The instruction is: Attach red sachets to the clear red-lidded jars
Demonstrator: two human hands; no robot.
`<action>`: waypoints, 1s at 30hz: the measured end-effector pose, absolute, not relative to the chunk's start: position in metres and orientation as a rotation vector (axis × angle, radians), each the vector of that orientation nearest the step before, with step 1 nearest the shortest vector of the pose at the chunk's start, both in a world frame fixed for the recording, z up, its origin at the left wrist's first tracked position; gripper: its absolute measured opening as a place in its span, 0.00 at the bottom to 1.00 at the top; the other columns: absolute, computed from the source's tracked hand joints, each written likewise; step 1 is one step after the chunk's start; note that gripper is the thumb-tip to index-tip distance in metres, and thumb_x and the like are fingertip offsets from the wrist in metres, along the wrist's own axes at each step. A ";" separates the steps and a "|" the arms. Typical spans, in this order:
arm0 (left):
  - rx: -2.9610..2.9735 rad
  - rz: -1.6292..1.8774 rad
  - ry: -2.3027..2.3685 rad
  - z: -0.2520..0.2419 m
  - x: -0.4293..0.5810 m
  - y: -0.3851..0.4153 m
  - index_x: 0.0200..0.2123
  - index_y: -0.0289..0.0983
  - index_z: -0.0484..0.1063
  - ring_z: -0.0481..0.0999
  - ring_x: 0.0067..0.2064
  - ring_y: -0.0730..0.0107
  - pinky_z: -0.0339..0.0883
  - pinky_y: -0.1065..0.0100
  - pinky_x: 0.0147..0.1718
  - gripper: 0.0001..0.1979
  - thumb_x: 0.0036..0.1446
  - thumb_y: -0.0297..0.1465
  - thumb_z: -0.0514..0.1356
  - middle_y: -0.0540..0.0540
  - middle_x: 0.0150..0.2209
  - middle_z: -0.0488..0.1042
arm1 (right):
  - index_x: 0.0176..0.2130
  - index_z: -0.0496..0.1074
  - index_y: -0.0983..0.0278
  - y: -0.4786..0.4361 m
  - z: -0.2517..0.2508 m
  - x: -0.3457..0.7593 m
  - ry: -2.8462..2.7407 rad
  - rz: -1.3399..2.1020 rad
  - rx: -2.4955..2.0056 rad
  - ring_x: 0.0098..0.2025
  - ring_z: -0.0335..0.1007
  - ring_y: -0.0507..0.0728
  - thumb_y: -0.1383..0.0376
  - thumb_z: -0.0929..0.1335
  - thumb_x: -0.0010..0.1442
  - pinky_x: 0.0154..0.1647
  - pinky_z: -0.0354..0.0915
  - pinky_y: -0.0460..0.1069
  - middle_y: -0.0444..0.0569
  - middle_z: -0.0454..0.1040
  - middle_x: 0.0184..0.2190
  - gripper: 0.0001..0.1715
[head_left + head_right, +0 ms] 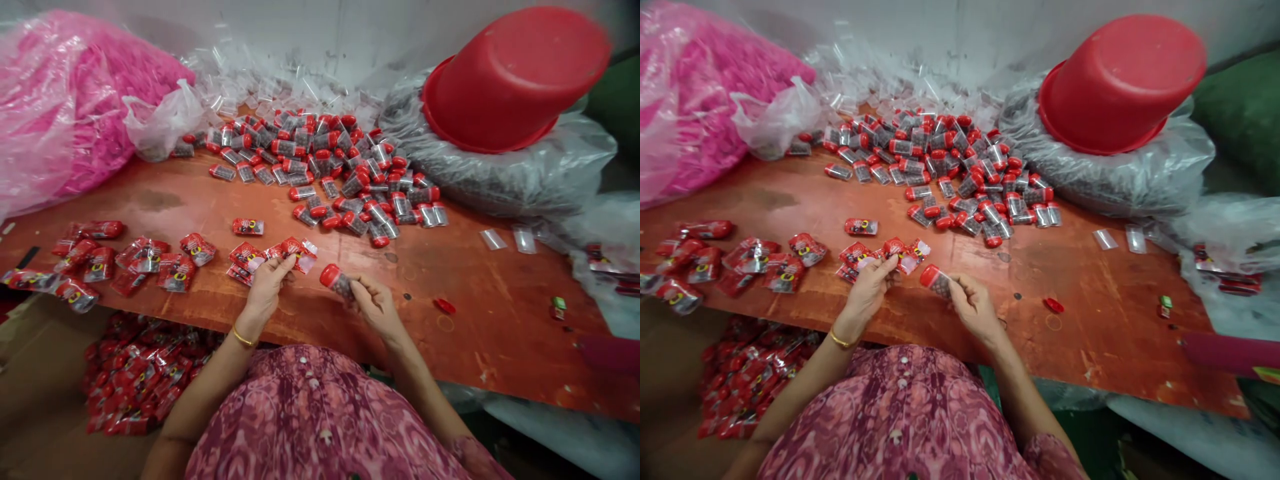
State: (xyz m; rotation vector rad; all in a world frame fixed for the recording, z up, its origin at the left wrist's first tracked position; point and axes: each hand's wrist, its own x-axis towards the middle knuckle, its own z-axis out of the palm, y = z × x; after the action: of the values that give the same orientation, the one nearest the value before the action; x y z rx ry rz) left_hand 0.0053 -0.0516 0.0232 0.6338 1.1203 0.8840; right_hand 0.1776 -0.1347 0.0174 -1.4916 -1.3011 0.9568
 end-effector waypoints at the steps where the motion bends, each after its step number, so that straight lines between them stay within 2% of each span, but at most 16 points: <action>1: 0.663 0.882 1.122 0.024 0.006 -0.052 0.18 0.34 0.68 0.65 0.19 0.79 0.58 0.75 0.21 0.20 0.30 0.42 0.71 0.54 0.15 0.68 | 0.32 0.70 0.64 -0.136 0.022 0.175 -1.291 0.997 -1.459 0.20 0.58 0.49 0.58 0.60 0.60 0.21 0.56 0.44 0.42 0.65 0.20 0.16; 12: 1.100 0.914 1.146 0.029 -0.003 -0.051 0.17 0.34 0.70 0.63 0.23 0.77 0.58 0.72 0.25 0.17 0.39 0.42 0.67 0.53 0.18 0.67 | 0.30 0.71 0.64 -0.130 0.030 0.167 -1.422 0.930 -1.437 0.22 0.61 0.50 0.62 0.61 0.57 0.23 0.57 0.44 0.43 0.67 0.20 0.13; 17: 1.182 0.839 1.102 0.028 -0.005 -0.049 0.21 0.33 0.74 0.66 0.25 0.74 0.61 0.70 0.29 0.16 0.43 0.41 0.65 0.50 0.21 0.71 | 0.29 0.71 0.64 -0.130 0.030 0.168 -1.418 0.957 -1.470 0.23 0.61 0.50 0.61 0.61 0.56 0.23 0.57 0.44 0.43 0.68 0.20 0.13; 24: 1.192 0.818 1.105 0.032 -0.003 -0.049 0.23 0.33 0.75 0.70 0.27 0.71 0.64 0.69 0.31 0.13 0.42 0.39 0.66 0.48 0.24 0.75 | 0.28 0.70 0.65 -0.125 0.030 0.168 -1.270 1.086 -1.477 0.21 0.60 0.49 0.58 0.63 0.54 0.21 0.57 0.44 0.43 0.68 0.20 0.13; 30: 0.996 0.852 1.040 0.028 0.003 -0.053 0.24 0.34 0.74 0.73 0.27 0.70 0.67 0.69 0.31 0.12 0.41 0.37 0.67 0.48 0.23 0.76 | 0.27 0.67 0.64 -0.125 0.021 0.164 -1.078 1.274 -1.480 0.13 0.52 0.47 0.53 0.62 0.55 0.14 0.52 0.43 0.38 0.60 0.14 0.17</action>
State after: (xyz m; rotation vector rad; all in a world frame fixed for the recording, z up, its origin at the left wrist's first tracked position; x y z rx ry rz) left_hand 0.0025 -0.0527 0.0276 0.9958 1.0402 0.8519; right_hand 0.1639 -0.1251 0.0210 -1.4801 -1.0780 1.2740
